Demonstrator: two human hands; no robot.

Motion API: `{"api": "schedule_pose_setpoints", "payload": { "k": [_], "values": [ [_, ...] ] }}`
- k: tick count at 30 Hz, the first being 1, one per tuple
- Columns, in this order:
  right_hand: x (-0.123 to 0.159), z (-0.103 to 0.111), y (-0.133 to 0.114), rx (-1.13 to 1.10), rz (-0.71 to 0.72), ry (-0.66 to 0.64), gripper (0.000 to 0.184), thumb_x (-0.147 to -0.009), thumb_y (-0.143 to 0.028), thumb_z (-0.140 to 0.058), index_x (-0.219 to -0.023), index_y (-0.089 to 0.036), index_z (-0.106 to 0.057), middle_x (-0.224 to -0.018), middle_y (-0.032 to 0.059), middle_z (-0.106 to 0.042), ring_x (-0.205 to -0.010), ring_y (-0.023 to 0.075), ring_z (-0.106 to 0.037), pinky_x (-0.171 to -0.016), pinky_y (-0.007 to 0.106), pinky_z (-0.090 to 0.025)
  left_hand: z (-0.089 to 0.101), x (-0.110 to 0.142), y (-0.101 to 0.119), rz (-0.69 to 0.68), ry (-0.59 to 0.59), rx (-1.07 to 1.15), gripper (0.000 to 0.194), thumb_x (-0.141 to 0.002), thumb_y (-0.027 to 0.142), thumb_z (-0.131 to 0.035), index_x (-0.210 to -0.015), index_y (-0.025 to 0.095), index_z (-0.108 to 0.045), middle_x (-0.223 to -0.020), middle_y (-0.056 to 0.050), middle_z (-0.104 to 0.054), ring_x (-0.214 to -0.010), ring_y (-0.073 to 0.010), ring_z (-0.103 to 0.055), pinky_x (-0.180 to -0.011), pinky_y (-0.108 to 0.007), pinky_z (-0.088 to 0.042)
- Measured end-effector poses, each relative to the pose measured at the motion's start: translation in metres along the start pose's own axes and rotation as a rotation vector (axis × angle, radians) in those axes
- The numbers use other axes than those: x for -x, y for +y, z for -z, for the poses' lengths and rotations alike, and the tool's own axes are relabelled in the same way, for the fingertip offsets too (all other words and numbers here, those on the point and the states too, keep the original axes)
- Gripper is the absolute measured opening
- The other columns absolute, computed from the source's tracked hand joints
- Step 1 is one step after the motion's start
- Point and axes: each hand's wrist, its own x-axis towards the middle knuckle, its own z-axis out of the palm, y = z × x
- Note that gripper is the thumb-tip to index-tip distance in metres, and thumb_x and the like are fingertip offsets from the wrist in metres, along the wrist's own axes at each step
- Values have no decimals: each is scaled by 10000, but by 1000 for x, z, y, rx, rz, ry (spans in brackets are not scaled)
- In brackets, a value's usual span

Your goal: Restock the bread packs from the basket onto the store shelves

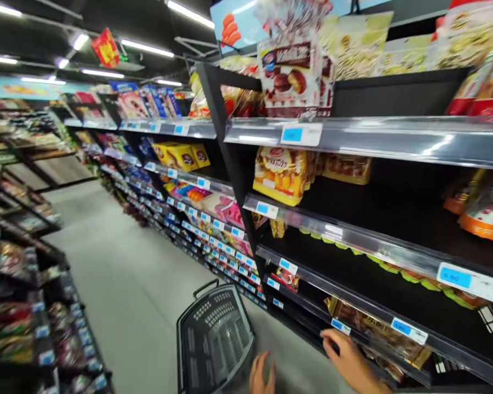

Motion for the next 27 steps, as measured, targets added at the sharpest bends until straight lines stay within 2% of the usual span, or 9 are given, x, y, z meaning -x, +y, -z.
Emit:
{"api": "schedule_pose_setpoints", "payload": {
  "k": [4,7,9,12,14,16,20,23,27],
  "values": [
    [-62,1,-37,-149,-46,38,177,-758,-488,-725,-844,-340,-772,-906,63,-764,-888,344,-715,-912,550,-578,8,14,-28,140,62,138,606,-768,629,-569,-1113,164,-744,-1278,-192,-696,-1277,-392,-626,-1156,-575,-461],
    [-139,-13,-68,-224,-90,94,190,-715,-439,-789,-861,-332,-730,-960,42,-730,-973,320,-685,-986,533,-550,17,20,-33,220,144,198,589,-772,617,-558,-1104,163,-731,-1254,-191,-696,-1236,-378,-639,-1149,-586,-456],
    [-201,-28,-88,-285,-158,154,367,-713,-411,-816,-1044,-318,-689,-1186,32,-690,-1103,278,-649,-1067,486,-518,25,23,-33,259,179,226,582,-774,630,-570,-1094,169,-727,-1238,-183,-695,-1209,-366,-646,-1133,-583,-470],
    [-294,-54,-111,-371,-322,196,558,-862,-474,-743,-1339,-251,-558,-1410,85,-582,-1263,273,-578,-1098,512,-498,40,26,-34,312,239,261,598,-771,678,-585,-1066,178,-727,-1194,-169,-697,-1170,-351,-657,-1098,-562,-506],
    [-345,-65,-122,-421,-435,189,537,-954,-520,-659,-1359,-185,-548,-1416,141,-565,-1231,305,-602,-1036,555,-534,50,24,-37,338,268,288,606,-769,700,-596,-1049,180,-729,-1173,-162,-698,-1151,-344,-662,-1093,-550,-511],
    [-382,-70,-129,-468,-498,160,503,-989,-554,-591,-1339,-194,-555,-1343,136,-613,-1184,309,-630,-992,593,-559,59,21,-42,361,270,313,600,-777,697,-603,-1058,183,-730,-1187,-158,-695,-1157,-342,-656,-1106,-550,-499],
    [-414,-70,-130,-545,-494,100,374,-949,-518,-637,-1206,-249,-603,-1156,77,-700,-1090,272,-674,-944,565,-607,75,11,-57,395,218,333,588,-763,667,-646,-1089,184,-727,-1216,-157,-686,-1189,-349,-638,-1123,-557,-479],
    [-415,-67,-125,-581,-485,98,279,-903,-388,-704,-1125,-251,-603,-1095,58,-719,-1056,240,-694,-952,496,-622,83,-1,-60,394,231,331,589,-751,664,-644,-1067,173,-726,-1192,-164,-688,-1181,-361,-632,-1121,-576,-468],
    [-401,-63,-121,-640,-511,110,119,-975,-255,-555,-1072,-205,-603,-1062,87,-739,-1011,231,-733,-961,494,-626,90,-20,-45,379,281,331,571,-749,655,-616,-1030,168,-716,-1167,-171,-688,-1146,-367,-631,-1110,-597,-457]
  ]
}}
